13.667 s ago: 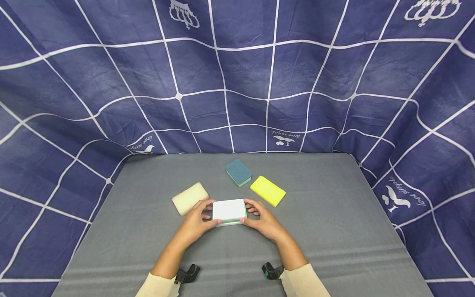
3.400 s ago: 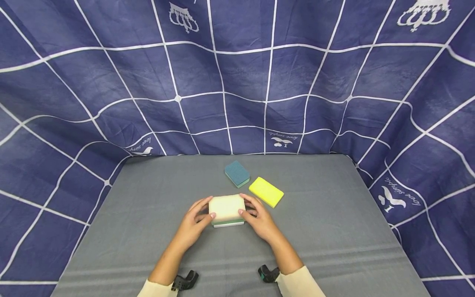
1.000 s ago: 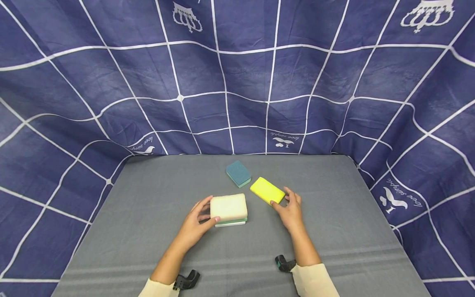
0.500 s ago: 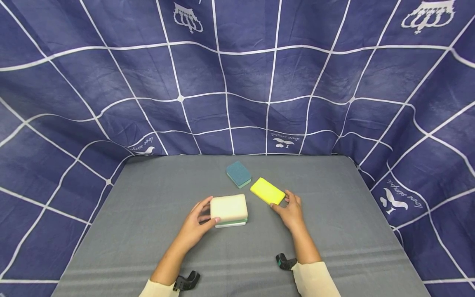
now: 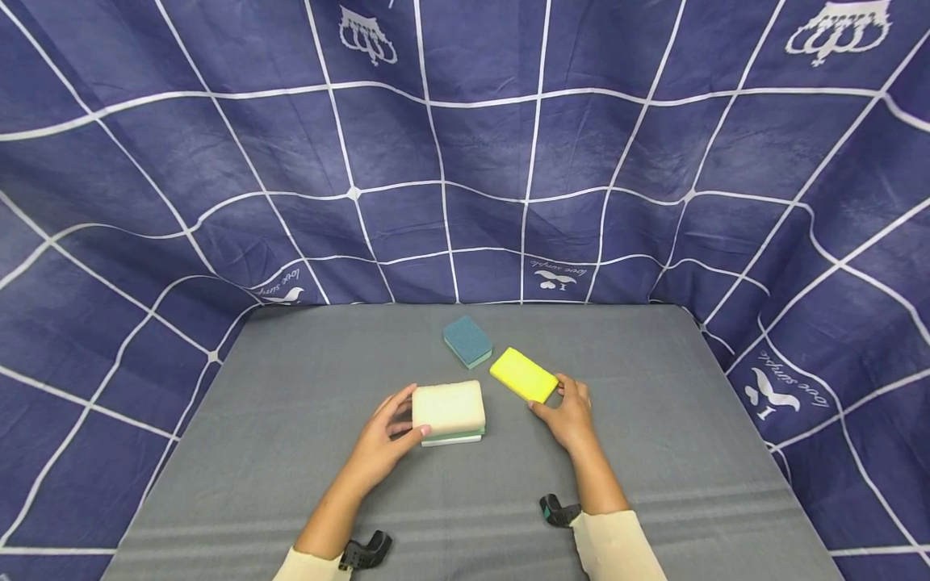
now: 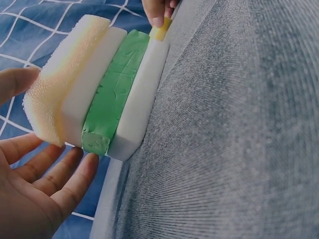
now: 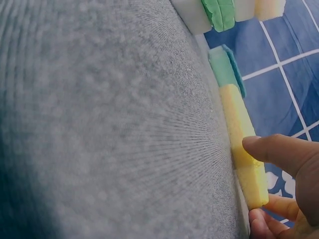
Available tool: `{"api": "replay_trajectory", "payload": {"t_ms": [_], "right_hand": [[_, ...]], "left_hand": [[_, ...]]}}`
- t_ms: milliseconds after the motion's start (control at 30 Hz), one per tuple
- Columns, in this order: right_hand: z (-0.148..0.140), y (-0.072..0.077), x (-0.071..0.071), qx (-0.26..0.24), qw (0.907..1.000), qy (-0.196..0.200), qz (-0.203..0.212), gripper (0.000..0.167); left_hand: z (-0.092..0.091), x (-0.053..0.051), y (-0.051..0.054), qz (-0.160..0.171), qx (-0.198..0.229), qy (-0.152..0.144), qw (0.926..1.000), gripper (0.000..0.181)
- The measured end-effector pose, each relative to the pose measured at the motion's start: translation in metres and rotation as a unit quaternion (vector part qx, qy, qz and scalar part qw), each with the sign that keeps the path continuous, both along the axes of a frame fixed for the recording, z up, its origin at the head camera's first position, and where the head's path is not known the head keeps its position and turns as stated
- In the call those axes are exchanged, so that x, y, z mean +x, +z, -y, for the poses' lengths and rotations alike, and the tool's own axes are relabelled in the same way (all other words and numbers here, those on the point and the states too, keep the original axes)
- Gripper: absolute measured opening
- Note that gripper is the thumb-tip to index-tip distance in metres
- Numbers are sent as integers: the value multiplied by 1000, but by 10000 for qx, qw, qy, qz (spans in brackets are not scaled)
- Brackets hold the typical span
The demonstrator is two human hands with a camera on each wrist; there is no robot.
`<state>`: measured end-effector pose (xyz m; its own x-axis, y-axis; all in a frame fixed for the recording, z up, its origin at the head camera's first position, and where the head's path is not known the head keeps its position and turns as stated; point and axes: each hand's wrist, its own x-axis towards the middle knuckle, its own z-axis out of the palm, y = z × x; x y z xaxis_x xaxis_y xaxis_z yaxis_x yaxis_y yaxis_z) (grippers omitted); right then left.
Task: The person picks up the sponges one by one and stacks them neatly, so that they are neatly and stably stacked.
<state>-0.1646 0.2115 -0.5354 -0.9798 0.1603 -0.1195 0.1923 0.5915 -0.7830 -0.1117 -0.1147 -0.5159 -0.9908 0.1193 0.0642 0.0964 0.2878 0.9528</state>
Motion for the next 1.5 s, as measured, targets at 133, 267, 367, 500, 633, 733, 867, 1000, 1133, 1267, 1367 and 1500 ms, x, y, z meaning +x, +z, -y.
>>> {"api": "replay_trajectory", "payload": {"t_ms": [133,267,367,500,633,733,867,1000,1133,1267,1367,1500], "right_hand": [[1,0,0,66,10000,16,14,78],[0,1,0,69,10000,29,22,77],[-1,0,0,76,10000,64,-9,76],[-2,-1,-1,61,9999,135,-30,76],[-4,1,-1,-66,9998,202,-8,76],[-5,2,-1,-132,9996,238,38,76],[-6,3,0,-231,9993,250,121,76],[-7,6,-1,-404,9988,248,142,76],[-8,9,-1,-615,9977,233,136,75],[-11,14,-1,-862,9961,101,164,75],[-12,17,-1,-1051,9944,32,126,77],[-10,23,1,-1261,9919,75,-138,77]], "left_hand": [[0,1,0,-49,53,7,10000,73],[0,1,0,-68,107,18,9999,72],[0,0,0,-95,113,21,9999,72],[0,0,0,-113,135,17,9998,71],[1,0,0,-113,154,26,9998,71],[1,0,0,-106,144,39,9998,71],[0,0,-1,-98,132,31,9999,71],[0,-1,-1,-93,175,33,9998,71],[0,-1,-1,-105,211,40,9997,70],[0,-1,0,-119,200,32,9997,71],[0,0,1,-136,185,0,9997,72],[0,0,2,-146,161,-28,9998,72]]}}
